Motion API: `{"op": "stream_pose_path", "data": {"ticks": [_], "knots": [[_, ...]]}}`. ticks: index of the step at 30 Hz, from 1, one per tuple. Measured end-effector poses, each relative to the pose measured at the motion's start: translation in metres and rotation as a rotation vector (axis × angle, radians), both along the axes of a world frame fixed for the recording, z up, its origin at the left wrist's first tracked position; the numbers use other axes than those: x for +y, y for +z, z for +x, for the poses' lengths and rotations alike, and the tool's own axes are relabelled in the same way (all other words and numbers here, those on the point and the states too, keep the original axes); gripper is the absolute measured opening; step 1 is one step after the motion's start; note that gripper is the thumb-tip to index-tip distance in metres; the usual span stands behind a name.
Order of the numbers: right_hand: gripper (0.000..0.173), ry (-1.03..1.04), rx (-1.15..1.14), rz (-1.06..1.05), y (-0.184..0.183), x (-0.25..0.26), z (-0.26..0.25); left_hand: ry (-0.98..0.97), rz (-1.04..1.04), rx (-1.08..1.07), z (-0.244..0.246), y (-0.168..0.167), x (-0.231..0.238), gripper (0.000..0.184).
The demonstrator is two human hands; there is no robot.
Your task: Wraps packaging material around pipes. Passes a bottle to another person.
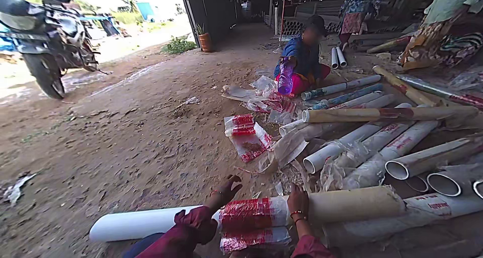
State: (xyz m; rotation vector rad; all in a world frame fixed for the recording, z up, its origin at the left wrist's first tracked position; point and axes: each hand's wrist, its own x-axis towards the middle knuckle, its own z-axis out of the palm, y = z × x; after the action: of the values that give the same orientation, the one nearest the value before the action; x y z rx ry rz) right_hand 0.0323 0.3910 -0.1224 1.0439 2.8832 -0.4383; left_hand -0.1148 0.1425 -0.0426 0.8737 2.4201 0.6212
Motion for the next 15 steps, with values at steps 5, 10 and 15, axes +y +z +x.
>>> {"op": "stream_pose_path", "data": {"ticks": [5, 10, 15], "knots": [[0.037, -0.043, 0.224, 0.049, -0.015, -0.003, 0.006, 0.022, 0.411, 0.057, -0.082, 0.095, 0.130, 0.053], [0.032, -0.090, 0.431, 0.172, -0.024, -0.008, 0.009, 0.208, 0.541, 0.044, -0.138, 0.130, 0.259, 0.074], [0.032, -0.108, 0.534, 0.286, -0.030, -0.009, 0.011, 0.508, 0.596, -0.084, -0.154, 0.154, 0.336, 0.091]]}}
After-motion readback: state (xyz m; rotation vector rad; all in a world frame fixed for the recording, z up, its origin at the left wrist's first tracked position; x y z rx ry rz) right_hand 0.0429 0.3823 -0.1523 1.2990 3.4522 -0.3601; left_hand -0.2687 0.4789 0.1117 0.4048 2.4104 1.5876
